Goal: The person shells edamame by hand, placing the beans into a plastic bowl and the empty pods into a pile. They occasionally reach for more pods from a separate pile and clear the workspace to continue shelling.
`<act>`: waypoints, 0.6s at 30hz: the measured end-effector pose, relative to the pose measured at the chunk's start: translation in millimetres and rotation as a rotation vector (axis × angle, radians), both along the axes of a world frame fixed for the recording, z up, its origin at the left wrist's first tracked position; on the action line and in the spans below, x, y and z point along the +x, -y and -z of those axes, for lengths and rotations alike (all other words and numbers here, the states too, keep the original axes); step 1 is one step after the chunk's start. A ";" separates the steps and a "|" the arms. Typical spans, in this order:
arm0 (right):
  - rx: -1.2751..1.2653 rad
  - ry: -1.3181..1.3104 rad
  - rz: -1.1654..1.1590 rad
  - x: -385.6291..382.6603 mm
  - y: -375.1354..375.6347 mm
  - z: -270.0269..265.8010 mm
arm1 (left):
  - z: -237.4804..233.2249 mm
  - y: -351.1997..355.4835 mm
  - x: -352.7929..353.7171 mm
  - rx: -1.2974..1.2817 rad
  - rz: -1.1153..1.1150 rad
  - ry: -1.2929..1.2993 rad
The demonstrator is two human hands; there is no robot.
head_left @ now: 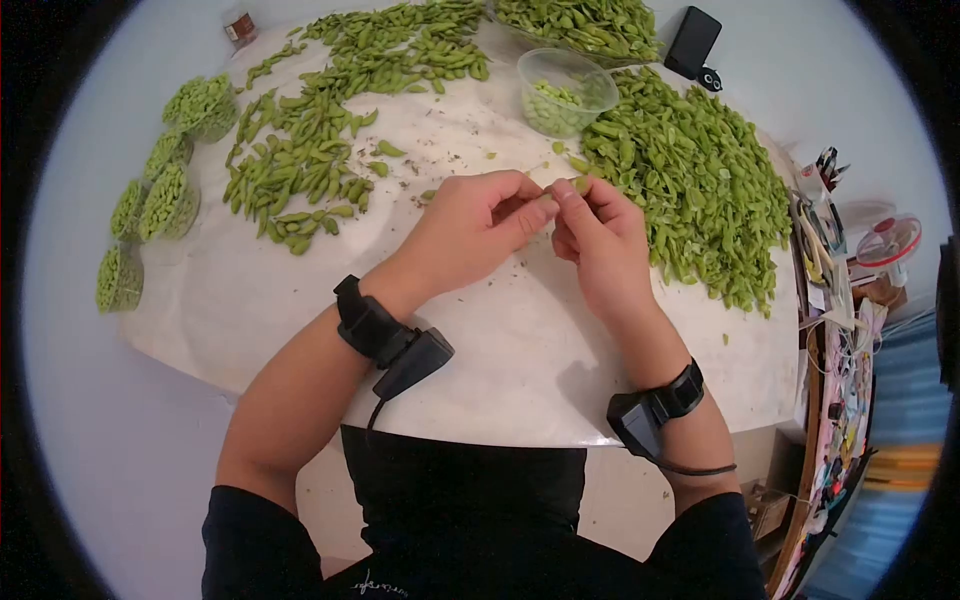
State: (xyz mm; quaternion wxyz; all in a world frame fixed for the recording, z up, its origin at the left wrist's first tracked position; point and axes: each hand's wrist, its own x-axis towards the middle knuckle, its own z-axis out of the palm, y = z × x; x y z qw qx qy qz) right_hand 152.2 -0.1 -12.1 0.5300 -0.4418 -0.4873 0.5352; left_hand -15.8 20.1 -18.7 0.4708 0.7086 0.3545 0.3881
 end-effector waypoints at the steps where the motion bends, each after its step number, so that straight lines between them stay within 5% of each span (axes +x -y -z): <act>1: -0.008 -0.037 -0.012 0.3 -0.1 -0.9 | -0.7 0.2 0.1 -0.022 -0.002 0.014; 6: -0.212 -0.170 -0.045 4.2 1.0 -7.4 | -7.0 3.6 -0.8 0.068 -0.046 -0.049; 9: -0.362 -0.284 -0.122 4.9 2.2 -10.0 | -8.7 0.6 -4.1 0.714 -0.083 -0.268; 18: -0.582 -0.275 -0.167 6.3 8.2 -27.4 | -22.5 2.0 -3.3 1.038 -0.056 -0.348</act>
